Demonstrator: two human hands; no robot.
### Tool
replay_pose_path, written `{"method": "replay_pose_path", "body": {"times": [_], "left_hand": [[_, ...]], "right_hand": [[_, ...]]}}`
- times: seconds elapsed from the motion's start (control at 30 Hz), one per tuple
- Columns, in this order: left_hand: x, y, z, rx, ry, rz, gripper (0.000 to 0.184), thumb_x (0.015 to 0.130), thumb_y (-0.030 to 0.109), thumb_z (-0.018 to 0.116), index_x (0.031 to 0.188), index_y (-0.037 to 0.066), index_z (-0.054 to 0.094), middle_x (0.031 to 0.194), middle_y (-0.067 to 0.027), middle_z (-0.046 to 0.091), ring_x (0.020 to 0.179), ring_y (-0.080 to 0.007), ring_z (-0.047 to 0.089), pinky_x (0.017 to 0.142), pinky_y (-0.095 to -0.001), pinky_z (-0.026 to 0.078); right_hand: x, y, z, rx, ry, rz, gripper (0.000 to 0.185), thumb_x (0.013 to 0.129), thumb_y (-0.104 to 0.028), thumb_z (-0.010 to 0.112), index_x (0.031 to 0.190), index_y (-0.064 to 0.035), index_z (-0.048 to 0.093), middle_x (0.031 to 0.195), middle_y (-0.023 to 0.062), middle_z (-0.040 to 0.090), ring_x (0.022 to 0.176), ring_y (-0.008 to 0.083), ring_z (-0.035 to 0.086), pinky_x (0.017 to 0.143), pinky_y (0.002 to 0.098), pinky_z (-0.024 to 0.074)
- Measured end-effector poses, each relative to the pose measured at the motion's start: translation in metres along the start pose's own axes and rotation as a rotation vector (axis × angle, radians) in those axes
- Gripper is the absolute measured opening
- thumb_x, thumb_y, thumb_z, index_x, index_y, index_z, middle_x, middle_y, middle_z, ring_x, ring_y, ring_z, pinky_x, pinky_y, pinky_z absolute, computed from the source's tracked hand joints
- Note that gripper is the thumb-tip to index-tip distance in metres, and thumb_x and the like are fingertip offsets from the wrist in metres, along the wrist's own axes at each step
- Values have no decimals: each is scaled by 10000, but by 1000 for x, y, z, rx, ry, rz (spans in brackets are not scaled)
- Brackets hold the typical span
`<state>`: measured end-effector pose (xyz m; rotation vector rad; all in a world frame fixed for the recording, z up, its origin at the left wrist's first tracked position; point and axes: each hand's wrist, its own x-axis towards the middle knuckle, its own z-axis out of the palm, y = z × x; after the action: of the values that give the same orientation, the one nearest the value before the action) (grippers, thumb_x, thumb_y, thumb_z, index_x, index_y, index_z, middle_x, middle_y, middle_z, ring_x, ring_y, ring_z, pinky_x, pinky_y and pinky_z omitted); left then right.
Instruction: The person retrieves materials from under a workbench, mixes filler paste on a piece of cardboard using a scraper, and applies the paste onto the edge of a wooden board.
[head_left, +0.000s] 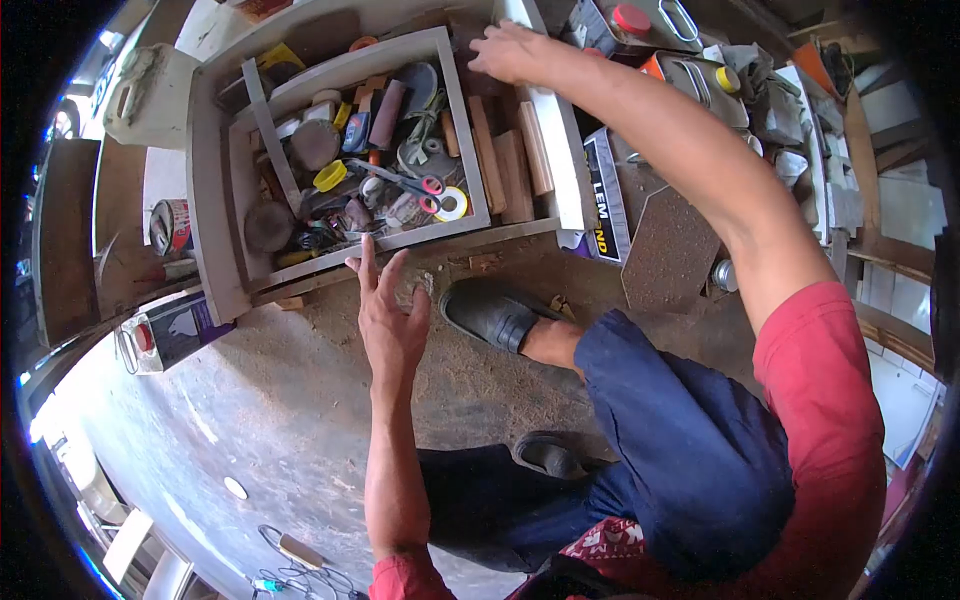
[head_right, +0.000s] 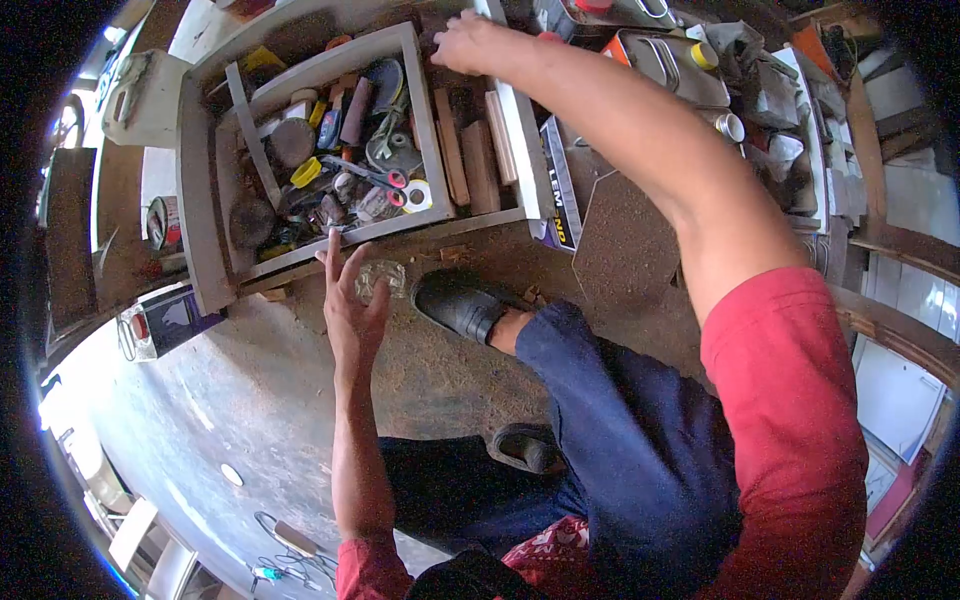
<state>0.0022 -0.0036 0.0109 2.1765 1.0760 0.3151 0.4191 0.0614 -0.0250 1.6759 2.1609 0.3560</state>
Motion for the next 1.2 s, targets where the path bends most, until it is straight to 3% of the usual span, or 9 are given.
{"method": "replay_pose_path", "body": {"times": [0.07, 0.2, 0.53, 0.67, 0.73, 0.8, 0.87, 1.03, 1.2], "left_hand": [[0, 1, -2, -14, -51, -36, 499, 842, 94, 695, 1335, 140, 632, 1647, -113, 295, 1526, -427, 182, 1203, -507, 299], [0, 1, -5, -29, -67, -52, 490, 845, 85, 690, 1329, 141, 635, 1648, -109, 294, 1527, -425, 180, 1201, -509, 302], [0, -1, -3, -16, -43, -21, 484, 839, 78, 686, 1317, 137, 640, 1647, -107, 298, 1524, -434, 188, 1201, -510, 299], [-1, -2, -3, -24, -43, -15, 488, 828, 69, 686, 1310, 136, 643, 1649, -112, 293, 1524, -435, 184, 1203, -510, 295], [-1, -3, -3, -21, -52, -14, 489, 831, 72, 689, 1314, 138, 640, 1650, -112, 288, 1524, -436, 184, 1203, -513, 295], [0, -2, -4, -18, -64, -11, 491, 834, 76, 692, 1318, 140, 636, 1652, -111, 284, 1523, -437, 184, 1203, -516, 296], [0, -1, -4, -7, -70, -17, 494, 848, 90, 699, 1333, 149, 627, 1656, -111, 272, 1521, -439, 187, 1199, -525, 301], [-1, -3, -3, -11, -73, -8, 496, 859, 99, 710, 1344, 156, 621, 1658, -105, 267, 1523, -437, 182, 1202, -520, 299], [-1, -6, -5, -33, -73, -5, 493, 857, 94, 716, 1338, 148, 628, 1658, -102, 269, 1526, -433, 177, 1206, -508, 293]], "right_hand": [[4, 10, -4, 30, -47, 33, 253, 817, -139, 684, 1055, -208, 737, 1082, 23, 649, 1098, 261, 621, 888, 433, 514], [7, 29, 6, -74, -57, 145, 183, 810, -291, 674, 827, -154, 795, 919, 49, 751, 1010, 252, 661, 883, 468, 495], [3, 30, 10, -42, -16, 154, 187, 798, -234, 620, 691, -173, 761, 789, 14, 746, 899, 255, 683, 820, 492, 493], [2, 13, -62, 190, -431, -12, 247, 883, -220, 562, 796, -119, 770, 948, 51, 770, 1006, 299, 687, 890, 532, 492], [3, -16, -82, 243, -710, -42, 295, 701, -320, 823, 931, -142, 775, 981, 20, 748, 980, 266, 694, 832, 447, 531], [-4, -43, -80, 314, -838, -115, 398, 642, -398, 877, 869, -86, 778, 913, 65, 768, 869, 280, 719, 822, 447, 532], [-22, -74, -95, 250, -816, -141, 422, 638, -418, 895, 850, -70, 785, 869, 105, 757, 848, 298, 723, 829, 441, 529], [-45, -117, -108, 352, -707, -385, 289, 581, -111, 783, 868, -81, 797, 923, 146, 758, 877, 307, 733, 771, 437, 559], [-49, -126, -98, 289, -805, -390, 285, 665, -125, 779, 949, -105, 795, 986, 129, 758, 941, 307, 726, 751, 458, 577]]}}
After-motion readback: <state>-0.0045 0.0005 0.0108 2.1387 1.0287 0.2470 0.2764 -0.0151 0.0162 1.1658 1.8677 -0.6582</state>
